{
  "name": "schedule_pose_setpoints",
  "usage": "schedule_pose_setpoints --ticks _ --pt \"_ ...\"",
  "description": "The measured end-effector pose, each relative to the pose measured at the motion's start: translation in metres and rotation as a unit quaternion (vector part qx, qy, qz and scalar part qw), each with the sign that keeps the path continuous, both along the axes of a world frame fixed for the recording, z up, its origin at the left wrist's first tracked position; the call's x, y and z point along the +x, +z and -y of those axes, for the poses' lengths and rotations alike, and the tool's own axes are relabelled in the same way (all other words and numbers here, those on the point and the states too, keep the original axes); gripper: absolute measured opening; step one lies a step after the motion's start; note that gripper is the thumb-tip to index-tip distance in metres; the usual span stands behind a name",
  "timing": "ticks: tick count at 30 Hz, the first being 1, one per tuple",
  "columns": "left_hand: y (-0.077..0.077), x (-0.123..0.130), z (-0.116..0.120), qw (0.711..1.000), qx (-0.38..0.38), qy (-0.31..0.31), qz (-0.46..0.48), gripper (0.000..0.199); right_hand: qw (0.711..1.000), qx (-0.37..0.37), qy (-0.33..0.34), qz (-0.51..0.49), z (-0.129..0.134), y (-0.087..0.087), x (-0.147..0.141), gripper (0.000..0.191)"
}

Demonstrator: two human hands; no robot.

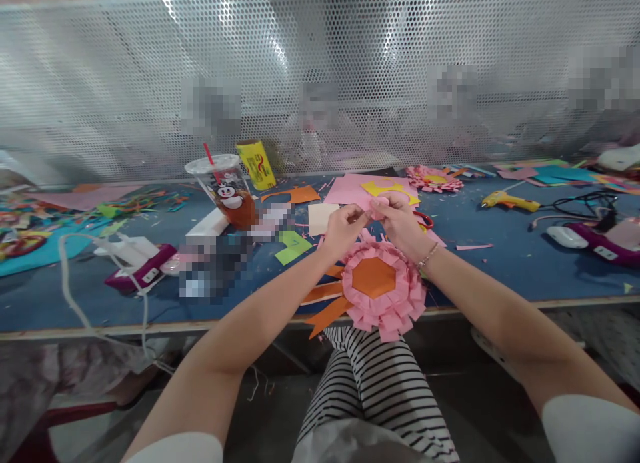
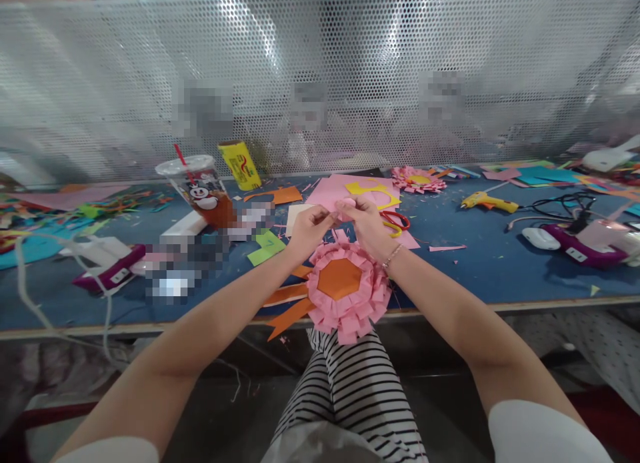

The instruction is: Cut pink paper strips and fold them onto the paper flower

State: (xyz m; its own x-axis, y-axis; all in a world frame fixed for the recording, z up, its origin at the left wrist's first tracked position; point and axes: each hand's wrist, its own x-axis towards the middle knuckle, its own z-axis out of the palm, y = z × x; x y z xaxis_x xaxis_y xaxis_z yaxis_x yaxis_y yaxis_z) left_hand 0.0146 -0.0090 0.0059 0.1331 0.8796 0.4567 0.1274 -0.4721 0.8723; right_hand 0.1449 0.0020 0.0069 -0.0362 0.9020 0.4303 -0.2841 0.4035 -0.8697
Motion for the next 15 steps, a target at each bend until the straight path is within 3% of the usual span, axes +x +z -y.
schedule_pose_setpoints --ticks 8,15 --pt "-0.0003 0.0045 0.0048 0.998 -0.02 -0.021 0.059 0.023 0.997 -0.003 0.055 -0.054 -0.0013 -0.0013 0.0005 0.019" --pt "0.0006 0.0058 0.0049 0.996 -0.023 -0.023 0.081 0.022 0.999 -0.021 0.009 -0.034 0.0013 0.0023 0.0005 0.025"
